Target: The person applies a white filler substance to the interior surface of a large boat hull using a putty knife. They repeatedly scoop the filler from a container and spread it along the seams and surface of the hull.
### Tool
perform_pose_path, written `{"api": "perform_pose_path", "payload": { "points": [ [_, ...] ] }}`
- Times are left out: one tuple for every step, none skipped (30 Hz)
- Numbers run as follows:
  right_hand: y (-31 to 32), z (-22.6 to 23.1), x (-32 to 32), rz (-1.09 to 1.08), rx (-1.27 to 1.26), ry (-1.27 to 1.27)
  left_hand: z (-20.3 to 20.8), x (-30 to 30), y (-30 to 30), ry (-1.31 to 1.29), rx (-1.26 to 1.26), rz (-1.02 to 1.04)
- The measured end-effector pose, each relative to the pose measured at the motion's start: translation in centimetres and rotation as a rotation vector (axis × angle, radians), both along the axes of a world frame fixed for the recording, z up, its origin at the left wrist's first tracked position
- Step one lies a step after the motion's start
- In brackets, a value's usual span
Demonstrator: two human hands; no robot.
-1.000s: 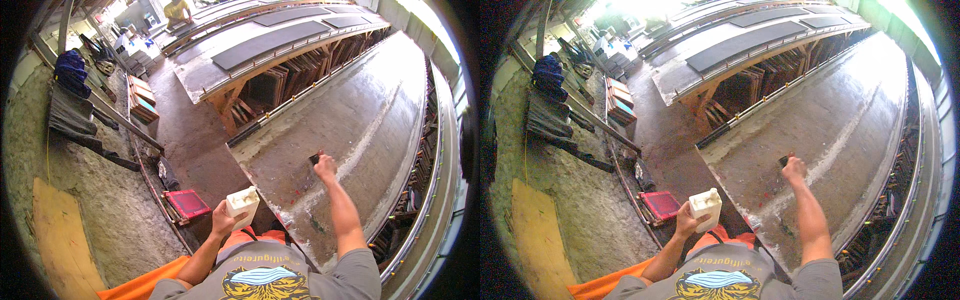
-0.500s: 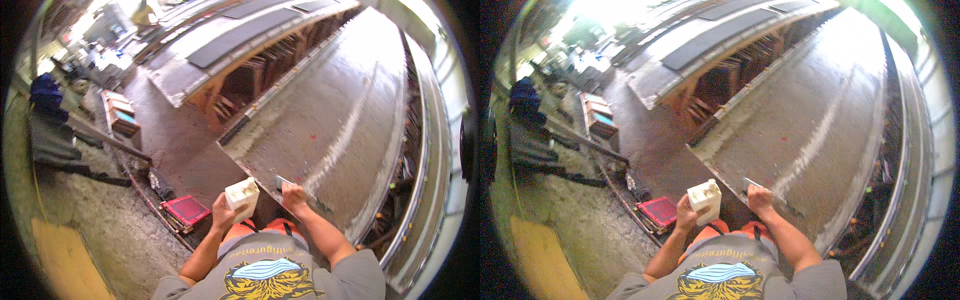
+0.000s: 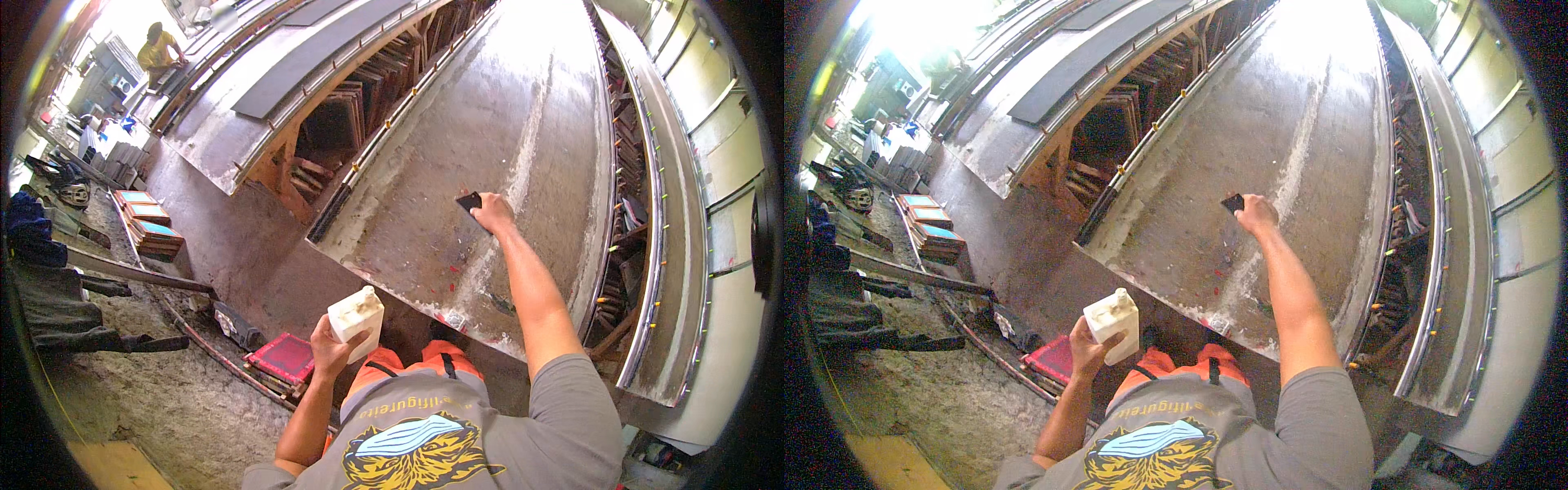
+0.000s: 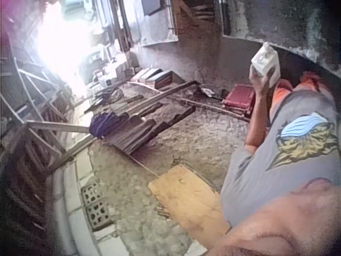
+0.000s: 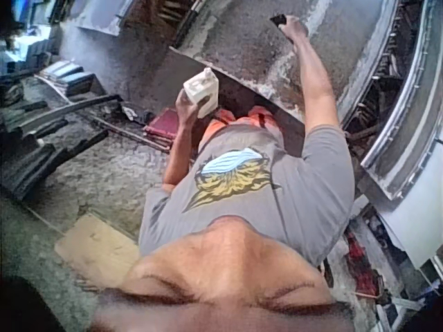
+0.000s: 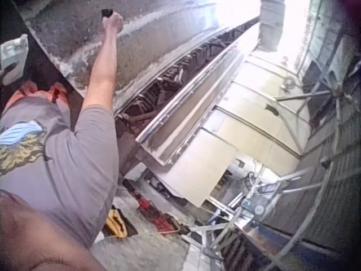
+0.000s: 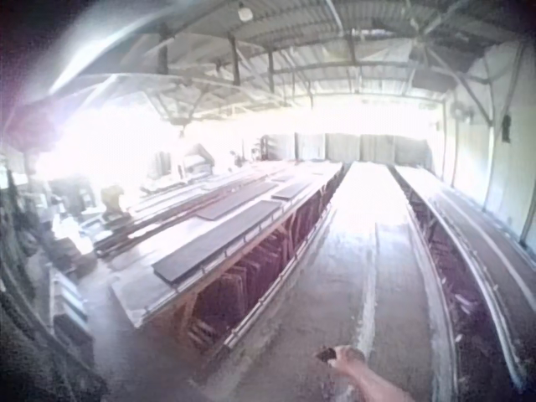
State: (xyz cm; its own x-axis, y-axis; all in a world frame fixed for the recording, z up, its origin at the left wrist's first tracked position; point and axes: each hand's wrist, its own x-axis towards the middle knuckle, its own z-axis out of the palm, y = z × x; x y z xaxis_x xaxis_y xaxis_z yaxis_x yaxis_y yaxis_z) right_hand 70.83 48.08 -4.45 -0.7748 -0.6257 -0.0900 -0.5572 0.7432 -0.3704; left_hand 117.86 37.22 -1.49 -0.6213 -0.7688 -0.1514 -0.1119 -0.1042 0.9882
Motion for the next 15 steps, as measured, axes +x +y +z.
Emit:
{"api": "perform_pose_path", "payload": {
  "points": [
    [-0.1,-0.4,0.3,0.0,0.016,0.042,0.0,0.0,0.3,0.008,0.01,0.014],
    [-0.1,-0.9,0.7,-0.002,0.033,0.085,-0.1,-0.1,0.6,0.017,0.021,0.027],
    [0.5,-4.0,1.3,0.073,0.062,0.227,0.0,-0.3,0.9,0.009,0.025,0.017],
    [1.2,-7.6,2.3,0.151,0.094,0.362,-0.1,-0.6,1.2,-0.004,0.03,0.005],
    [1.1,-9.0,5.5,0.175,0.062,0.456,-0.2,-0.5,1.4,-0.019,0.032,0.01],
    [0.7,-9.4,8.8,0.253,0.16,0.565,0.0,-0.7,1.7,-0.024,0.057,0.008],
    [0.7,-8.4,12.0,0.276,0.015,0.558,0.2,-0.9,2.1,-0.024,0.08,0.016],
    [1.1,-8.4,13.8,0.329,0.118,0.441,0.4,-1.4,2.3,-0.019,0.103,0.004],
    [1.4,-7.9,14.6,0.367,0.058,0.395,0.5,-1.8,2.3,-0.023,0.097,-0.019],
    [1.8,-7.2,15.1,0.403,-0.003,0.35,0.5,-2.1,2.3,-0.028,0.09,-0.043],
    [2.0,-6.8,14.9,0.33,-0.011,0.389,0.5,-2.4,2.2,-0.033,0.083,-0.067],
    [2.2,-6.4,14.4,0.251,-0.019,0.431,0.5,-2.9,2.1,-0.028,0.086,-0.093],
    [2.4,-6.3,14.1,0.171,-0.025,0.473,0.6,-3.4,1.9,-0.024,0.088,-0.118],
    [2.9,-6.5,14.4,0.197,-0.024,0.437,0.7,-3.8,1.7,-0.02,0.091,-0.143],
    [2.9,-6.0,14.9,0.226,-0.029,0.403,0.4,-4.2,1.3,-0.01,0.08,-0.162]
  ]
}}
